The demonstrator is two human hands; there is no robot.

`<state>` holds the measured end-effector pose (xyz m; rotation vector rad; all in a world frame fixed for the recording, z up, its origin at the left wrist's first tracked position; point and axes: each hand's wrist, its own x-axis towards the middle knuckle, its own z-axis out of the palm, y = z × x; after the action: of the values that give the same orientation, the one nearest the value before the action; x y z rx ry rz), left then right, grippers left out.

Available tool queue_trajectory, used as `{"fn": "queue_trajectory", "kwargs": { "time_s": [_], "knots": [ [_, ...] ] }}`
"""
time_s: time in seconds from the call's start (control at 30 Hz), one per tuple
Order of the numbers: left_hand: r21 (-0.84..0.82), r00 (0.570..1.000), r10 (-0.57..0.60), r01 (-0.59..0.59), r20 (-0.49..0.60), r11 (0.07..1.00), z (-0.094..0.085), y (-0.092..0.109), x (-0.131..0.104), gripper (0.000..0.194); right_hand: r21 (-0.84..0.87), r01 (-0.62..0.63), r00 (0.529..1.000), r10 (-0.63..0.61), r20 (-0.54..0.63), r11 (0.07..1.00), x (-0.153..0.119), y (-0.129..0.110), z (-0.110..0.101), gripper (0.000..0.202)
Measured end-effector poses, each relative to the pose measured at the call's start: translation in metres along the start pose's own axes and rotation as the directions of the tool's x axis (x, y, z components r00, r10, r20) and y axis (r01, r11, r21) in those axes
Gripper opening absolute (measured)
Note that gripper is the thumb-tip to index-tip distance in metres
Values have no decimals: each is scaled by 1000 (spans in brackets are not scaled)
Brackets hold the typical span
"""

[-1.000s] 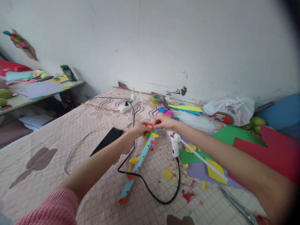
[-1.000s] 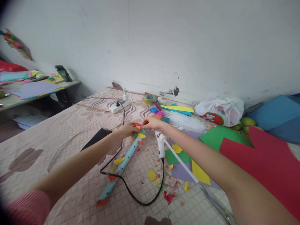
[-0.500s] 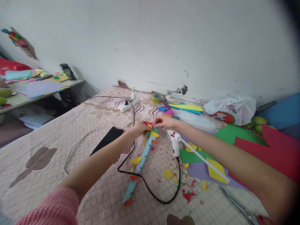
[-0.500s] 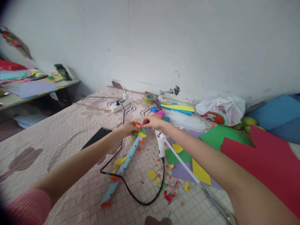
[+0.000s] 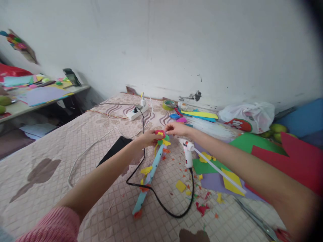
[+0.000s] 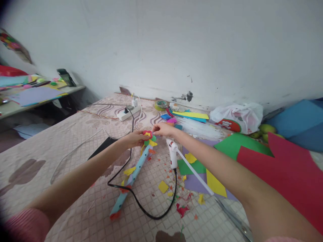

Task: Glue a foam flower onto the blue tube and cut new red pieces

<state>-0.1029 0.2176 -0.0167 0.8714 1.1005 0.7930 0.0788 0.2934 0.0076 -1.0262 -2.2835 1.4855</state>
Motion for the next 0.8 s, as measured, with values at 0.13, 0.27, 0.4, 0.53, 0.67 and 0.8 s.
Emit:
{"fn": "queue_trajectory", "kwargs": {
  "time_s": [0.13, 0.27, 0.4, 0.53, 0.67, 0.8],
  "knots": [
    [-8, 1000, -24, 24, 15, 1000, -2, -1, -6, 37, 1, -2, 1000, 2, -11, 1000, -1, -2, 0, 15],
    [-21, 1000, -18, 18, -8, 1000, -2, -3, -5, 39, 0, -9, 1000, 9, -27, 1000, -2, -2, 4, 16],
    [-25, 1000, -11, 11, -25, 1000, -3, -7, -2, 39, -14, -16, 995, 15, -97, 1000, -4, -6, 4, 16],
    [-6, 1000, -23, 23, -12, 1000, -5, -8, 0, 36, -35, -1, 955, -10, -296, 999, -23, -17, -10, 23],
    [10, 1000, -29, 29, -5, 1000, -8, -8, 1, 36, -89, 31, 830, -76, -552, 996, -85, -21, -25, 24],
    [2, 1000, -17, 17, 5, 1000, -8, -8, -2, 36, -38, -68, 692, 20, -722, 997, -178, -4, -8, 29]
  ]
}}
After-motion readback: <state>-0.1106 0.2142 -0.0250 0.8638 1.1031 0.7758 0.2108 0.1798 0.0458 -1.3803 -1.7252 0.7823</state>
